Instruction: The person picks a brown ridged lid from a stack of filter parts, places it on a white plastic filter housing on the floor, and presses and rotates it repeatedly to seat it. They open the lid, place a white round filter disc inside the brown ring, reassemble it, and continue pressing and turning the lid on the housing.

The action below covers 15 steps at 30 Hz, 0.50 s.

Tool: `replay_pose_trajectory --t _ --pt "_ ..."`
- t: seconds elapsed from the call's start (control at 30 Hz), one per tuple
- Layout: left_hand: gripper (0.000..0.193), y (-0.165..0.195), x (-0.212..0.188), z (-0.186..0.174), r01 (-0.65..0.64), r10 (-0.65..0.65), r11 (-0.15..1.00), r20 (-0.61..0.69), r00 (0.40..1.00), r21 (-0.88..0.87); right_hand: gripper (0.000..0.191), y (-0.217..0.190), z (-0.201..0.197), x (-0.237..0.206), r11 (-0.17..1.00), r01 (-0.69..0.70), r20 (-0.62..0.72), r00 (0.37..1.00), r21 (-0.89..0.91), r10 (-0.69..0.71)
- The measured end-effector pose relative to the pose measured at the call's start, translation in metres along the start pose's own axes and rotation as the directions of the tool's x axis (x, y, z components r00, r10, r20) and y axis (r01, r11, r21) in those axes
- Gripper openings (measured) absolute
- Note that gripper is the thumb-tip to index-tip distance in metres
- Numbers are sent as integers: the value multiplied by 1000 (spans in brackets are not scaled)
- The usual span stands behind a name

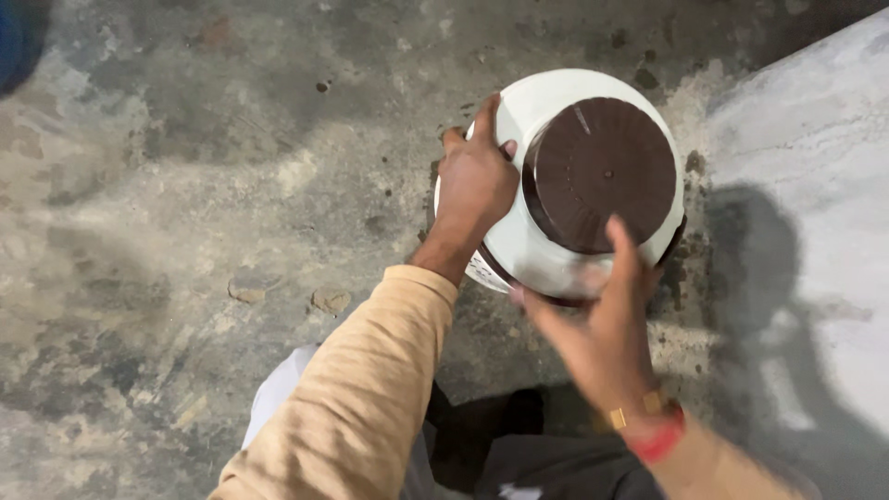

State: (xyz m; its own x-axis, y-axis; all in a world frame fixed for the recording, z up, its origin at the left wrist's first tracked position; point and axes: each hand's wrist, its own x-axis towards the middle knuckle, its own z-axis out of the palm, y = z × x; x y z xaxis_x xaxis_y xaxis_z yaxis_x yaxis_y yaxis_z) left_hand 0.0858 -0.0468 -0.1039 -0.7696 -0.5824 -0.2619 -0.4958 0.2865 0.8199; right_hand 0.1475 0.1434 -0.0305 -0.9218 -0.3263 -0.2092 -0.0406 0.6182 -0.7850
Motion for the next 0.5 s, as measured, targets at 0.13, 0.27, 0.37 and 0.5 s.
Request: replay_pose_trajectory --t 0.13,0.27,0.37,0.5 --pt "63 -1 1 3 -20 19 999 -7 1000 -27 57 5 -23 -20 996 -72 95 993 -56 77" --pt "62 -2 2 1 12 -11 1000 30 999 -22 85 1 -58 64 543 667 123 682 -510 -721" --pt "64 -2 3 0 -8 9 1000 28 1000 -27 109 2 -70 126 346 818 385 534 -459 -752" --pt "63 -4 2 4 4 -4 999 5 1000 -48 111 8 -68 139 321 817 530 561 -479 -636"
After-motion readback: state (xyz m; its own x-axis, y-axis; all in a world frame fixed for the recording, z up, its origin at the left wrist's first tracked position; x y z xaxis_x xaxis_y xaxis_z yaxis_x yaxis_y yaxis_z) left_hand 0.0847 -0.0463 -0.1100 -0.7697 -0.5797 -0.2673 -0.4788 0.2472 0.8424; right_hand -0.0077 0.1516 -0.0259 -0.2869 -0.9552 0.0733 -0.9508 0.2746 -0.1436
